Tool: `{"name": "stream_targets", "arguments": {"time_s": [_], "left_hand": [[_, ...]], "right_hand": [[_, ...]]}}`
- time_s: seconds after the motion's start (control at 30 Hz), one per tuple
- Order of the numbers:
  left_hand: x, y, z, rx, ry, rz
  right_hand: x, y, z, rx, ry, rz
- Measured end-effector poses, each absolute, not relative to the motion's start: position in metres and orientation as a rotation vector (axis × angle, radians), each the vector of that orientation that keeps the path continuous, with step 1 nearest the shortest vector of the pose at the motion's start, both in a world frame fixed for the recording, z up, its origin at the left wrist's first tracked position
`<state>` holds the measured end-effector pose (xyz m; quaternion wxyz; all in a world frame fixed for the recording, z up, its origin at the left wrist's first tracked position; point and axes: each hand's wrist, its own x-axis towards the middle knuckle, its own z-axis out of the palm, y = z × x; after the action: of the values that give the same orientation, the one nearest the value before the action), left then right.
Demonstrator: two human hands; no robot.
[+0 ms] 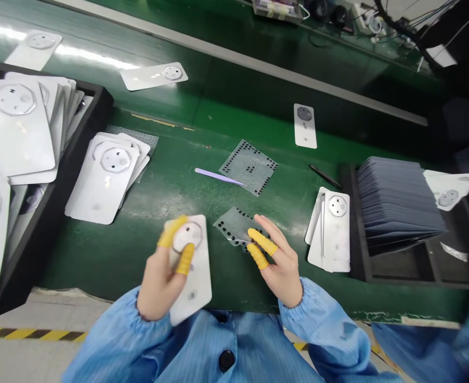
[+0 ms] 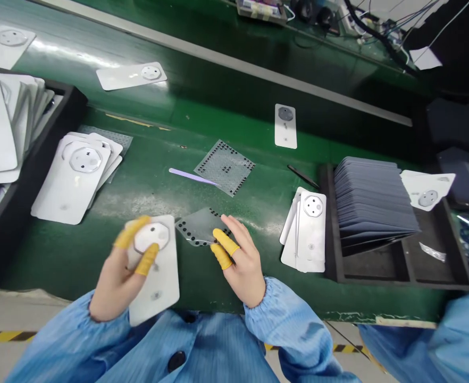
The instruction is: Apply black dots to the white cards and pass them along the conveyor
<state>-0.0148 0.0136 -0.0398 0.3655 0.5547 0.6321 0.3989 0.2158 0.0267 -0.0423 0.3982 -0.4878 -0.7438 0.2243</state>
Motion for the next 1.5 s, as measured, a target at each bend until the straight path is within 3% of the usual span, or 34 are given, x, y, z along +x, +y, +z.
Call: {"name": "stream_targets", "arguments": {"time_s": [0.17, 0.37, 0.57, 0.83, 0.97, 1.13, 1.3, 1.5], "left_hand": [[0.021, 0.017, -0.034, 1.458, 1.228, 0.910], [0.026, 0.021, -0.037, 1.399, 1.264, 0.904], [0.022, 0.017, -0.042, 1.705, 1.273, 0.901], [0.008, 0.028, -0.050, 1.708, 1.305, 0.756], [-0.029, 0.027, -0.041, 1.415, 1.341, 0.699], [-0.041, 0.011, -0.014, 1.088, 1.458, 0.980], [0.004, 0.006, -0.001, 1.313, 1.355, 1.063], [0.020, 0.006, -0.002, 1.387, 1.274, 1.099]], "right_hand": [[0.214, 0.027, -0.034, -1.182, -1.992, 0.620], [0.214, 0.028, -0.025, -1.037, -2.113, 0.507], [0.207, 0.036, -0.028, -0.899, -2.271, 0.354], [0.190, 0.042, -0.063, -1.198, -1.716, 0.831], [0.194, 0.043, -0.068, -1.243, -1.664, 0.733], [0.191, 0.040, -0.045, -1.104, -1.779, 0.467], [0.176, 0.037, -0.006, -0.973, -1.946, 0.370], [0.181, 0.026, 0.001, -1.024, -2.222, 0.126]]}}
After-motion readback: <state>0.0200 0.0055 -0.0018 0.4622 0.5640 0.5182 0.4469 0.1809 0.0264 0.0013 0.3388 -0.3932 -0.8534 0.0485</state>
